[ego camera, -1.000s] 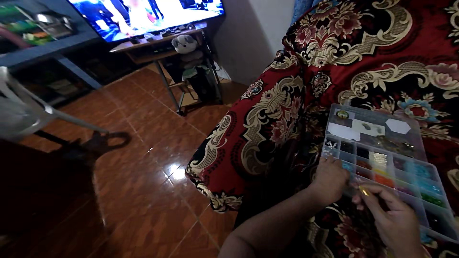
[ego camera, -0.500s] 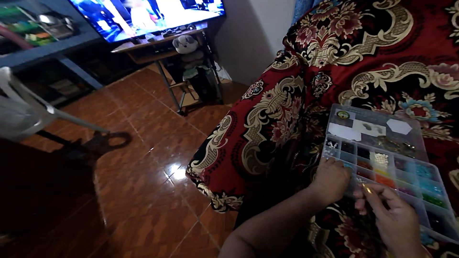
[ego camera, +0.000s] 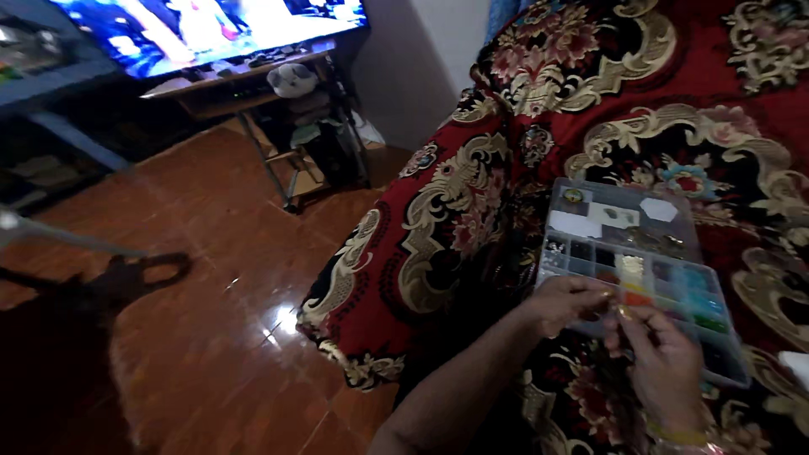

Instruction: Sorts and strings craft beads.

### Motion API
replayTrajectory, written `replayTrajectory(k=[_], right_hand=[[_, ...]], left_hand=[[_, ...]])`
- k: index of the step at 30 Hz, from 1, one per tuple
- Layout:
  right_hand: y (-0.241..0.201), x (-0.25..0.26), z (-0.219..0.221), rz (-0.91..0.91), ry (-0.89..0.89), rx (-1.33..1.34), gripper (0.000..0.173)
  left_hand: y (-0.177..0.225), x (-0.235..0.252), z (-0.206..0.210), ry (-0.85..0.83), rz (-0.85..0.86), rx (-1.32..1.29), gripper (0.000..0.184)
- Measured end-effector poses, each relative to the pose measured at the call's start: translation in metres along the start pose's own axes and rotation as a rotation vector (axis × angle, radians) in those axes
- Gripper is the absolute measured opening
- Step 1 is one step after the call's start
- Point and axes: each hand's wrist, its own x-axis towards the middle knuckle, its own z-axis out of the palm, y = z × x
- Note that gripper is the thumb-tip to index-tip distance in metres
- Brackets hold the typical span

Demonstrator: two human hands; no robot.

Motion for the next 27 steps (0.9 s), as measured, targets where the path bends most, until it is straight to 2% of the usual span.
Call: replayTrajectory(k=[4,16,27], right_hand=[[0.0,-0.001,0.001,0.027,0.018,0.008,0.016],[-0.005,0.0,0.005,0.132,-0.001,0.043,0.014],[-0.004,-0.001,0.007,0.124,0.01,0.064,0.014]], left_hand=[[-0.004,0.0,-0.001,-0.043,-0.096,-0.171,0.022],[-0.005,0.0,-0.004,-0.052,-0.158,-0.186,0.021],[-0.012,0.001,-0.009,-0.117,-0.135,-0.258,0.024]])
